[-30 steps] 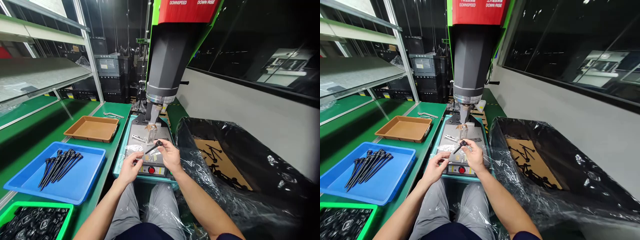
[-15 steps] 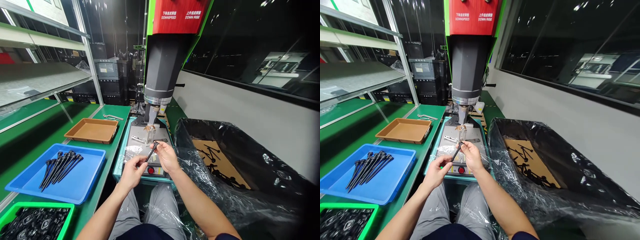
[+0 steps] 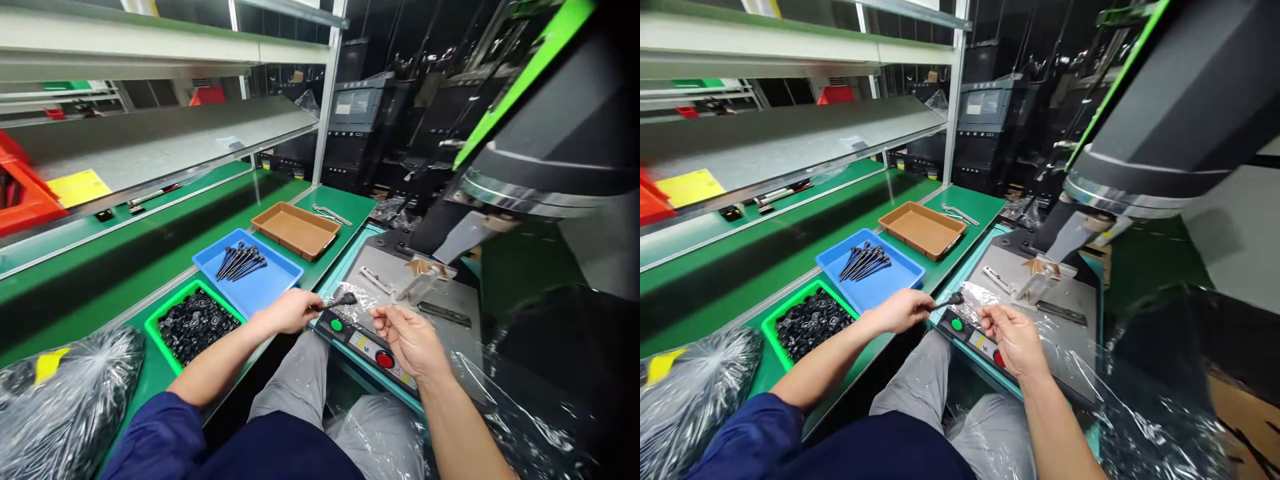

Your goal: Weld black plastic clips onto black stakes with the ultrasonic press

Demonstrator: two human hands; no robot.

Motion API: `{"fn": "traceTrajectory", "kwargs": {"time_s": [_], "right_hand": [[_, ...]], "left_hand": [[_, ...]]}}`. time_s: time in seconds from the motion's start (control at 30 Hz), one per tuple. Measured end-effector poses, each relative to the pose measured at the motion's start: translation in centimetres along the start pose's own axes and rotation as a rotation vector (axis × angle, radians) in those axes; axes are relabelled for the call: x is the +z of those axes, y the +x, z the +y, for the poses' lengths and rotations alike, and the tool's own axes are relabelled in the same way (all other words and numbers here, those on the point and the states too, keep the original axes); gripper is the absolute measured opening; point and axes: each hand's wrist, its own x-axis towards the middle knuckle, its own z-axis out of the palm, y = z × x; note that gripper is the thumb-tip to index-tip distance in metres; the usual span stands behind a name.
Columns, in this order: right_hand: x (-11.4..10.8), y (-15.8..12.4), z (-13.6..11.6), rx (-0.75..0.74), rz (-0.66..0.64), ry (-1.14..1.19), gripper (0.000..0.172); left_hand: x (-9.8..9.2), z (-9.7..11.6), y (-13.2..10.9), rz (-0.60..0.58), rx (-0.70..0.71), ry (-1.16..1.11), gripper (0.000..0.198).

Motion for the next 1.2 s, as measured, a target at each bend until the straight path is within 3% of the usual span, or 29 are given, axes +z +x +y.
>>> {"fn": "traceTrajectory", "kwargs": {"time_s": [0.17,0.27,0.4,0.5,0.67,0.77,0.97,1.1,1.2], "right_hand": [[-1.0,-0.8,0.8,0.051,0.046,-0.064,0.039],[-2.0,-1.4,1.0,0.108,0.121,-0.078,0.043],[-3.2,-2.3,1.1,0.222,0.204,-0.037,0.045],[-4.2,-2.8,1.5,0.291,0.256,-0.013,0.049],[-5.1,-3.8,2.2,0.330,0.314,0.001,0.050],[-4.9,-4.5,2.1,0.310,0.300,-0.026,0.049],[-4.8,-6.2,1.6,0.282,0.336,-0.036,0.048],[-5.7,-7.3,2.2,0.261,0.366,-0.040,0.048],[-7.5,-8.0,2.6,0.205,0.356,-0.106,0.047]], "left_hand": [[-4.2,-5.5,-2.7,0.362,-0.160,0.077,0.014],[-5.8,-7.9,-4.1,0.431,-0.228,0.116,0.010],[-6.8,-9.3,-5.4,0.447,-0.311,0.199,0.009],[-7.1,-10.4,-5.6,0.375,-0.423,0.288,0.014],[-6.7,-13.8,-4.5,-0.016,-0.718,0.528,0.022],[-6.1,-15.6,-3.3,-0.103,-0.768,0.566,0.019],[-5.6,-16.6,-1.5,-0.133,-0.782,0.636,0.023],[-5.7,-15.9,-1.4,-0.088,-0.800,0.657,0.027],[-6.7,-14.7,-2.1,-0.061,-0.829,0.663,0.033]]}}
